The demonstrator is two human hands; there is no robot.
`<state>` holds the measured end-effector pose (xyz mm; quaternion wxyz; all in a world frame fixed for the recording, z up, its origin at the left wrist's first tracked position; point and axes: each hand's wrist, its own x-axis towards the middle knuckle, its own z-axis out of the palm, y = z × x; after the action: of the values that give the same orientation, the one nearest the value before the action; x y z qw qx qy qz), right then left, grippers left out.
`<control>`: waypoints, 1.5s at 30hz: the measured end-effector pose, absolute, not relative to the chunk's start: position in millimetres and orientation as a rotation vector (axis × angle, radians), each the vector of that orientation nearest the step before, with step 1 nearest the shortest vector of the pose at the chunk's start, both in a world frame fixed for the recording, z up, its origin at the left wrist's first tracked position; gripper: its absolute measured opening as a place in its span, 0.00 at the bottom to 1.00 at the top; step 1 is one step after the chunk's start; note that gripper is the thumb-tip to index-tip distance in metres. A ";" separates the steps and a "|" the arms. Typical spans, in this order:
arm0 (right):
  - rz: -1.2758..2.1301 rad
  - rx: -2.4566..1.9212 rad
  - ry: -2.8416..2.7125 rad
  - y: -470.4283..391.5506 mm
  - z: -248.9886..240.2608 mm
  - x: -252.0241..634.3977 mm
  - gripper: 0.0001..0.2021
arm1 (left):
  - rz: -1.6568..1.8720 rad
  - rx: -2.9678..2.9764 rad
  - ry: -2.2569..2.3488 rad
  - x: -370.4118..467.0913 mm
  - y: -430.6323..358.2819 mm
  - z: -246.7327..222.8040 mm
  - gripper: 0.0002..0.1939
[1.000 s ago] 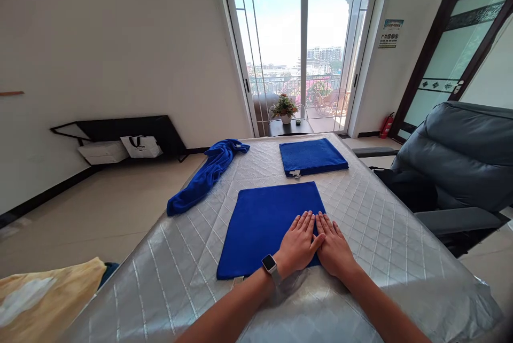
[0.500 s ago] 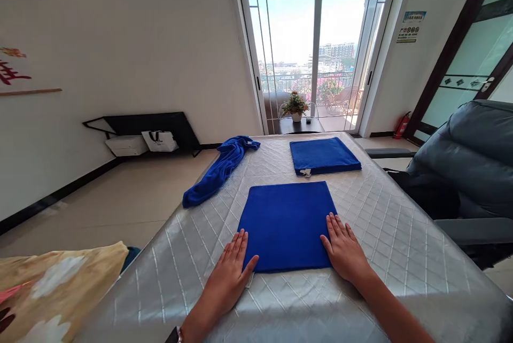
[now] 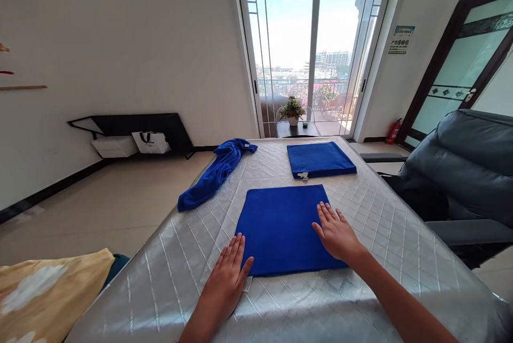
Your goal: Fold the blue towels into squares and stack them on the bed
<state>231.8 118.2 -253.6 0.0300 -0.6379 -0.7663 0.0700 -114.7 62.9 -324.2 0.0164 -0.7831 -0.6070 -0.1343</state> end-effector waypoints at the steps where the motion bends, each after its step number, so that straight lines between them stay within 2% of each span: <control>1: 0.203 -1.975 -2.346 127.7 -252.1 228.9 0.35 | -0.418 -2.435 -1.883 -115.3 62.2 -324.6 0.34; 9: 0.273 -2.112 -2.147 164.4 -288.4 223.6 0.34 | -0.372 -2.435 -1.784 -103.7 69.8 -308.9 0.36; 16: 0.258 -2.090 -2.171 161.8 -292.1 231.4 0.34 | -0.338 -2.844 -1.362 31.2 142.6 -264.9 0.35; 22: 0.209 -2.092 -2.242 161.9 -292.1 232.5 0.32 | -0.428 -2.821 -1.464 94.7 180.6 -283.5 0.36; 25: 0.209 -2.106 -2.229 162.1 -290.2 232.5 0.33 | -0.414 -2.786 -1.530 75.1 184.6 -295.8 0.37; 29: 0.230 -2.109 -2.198 164.7 -288.3 233.8 0.34 | -0.386 -2.676 -1.681 5.2 193.9 -302.1 0.38; 36: 0.267 -2.138 -2.188 174.7 -293.3 242.7 0.34 | -0.460 -2.305 -2.224 -119.3 219.2 -299.8 0.44; 45: 0.141 -1.931 -2.280 156.9 -259.9 230.9 0.34 | -0.527 -2.286 -2.155 -119.5 219.4 -285.9 0.41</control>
<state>230.9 156.9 -259.9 0.0755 -0.6437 -0.7601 0.0472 -119.5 219.4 -285.9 -0.0217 -0.7175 -0.6763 -0.1654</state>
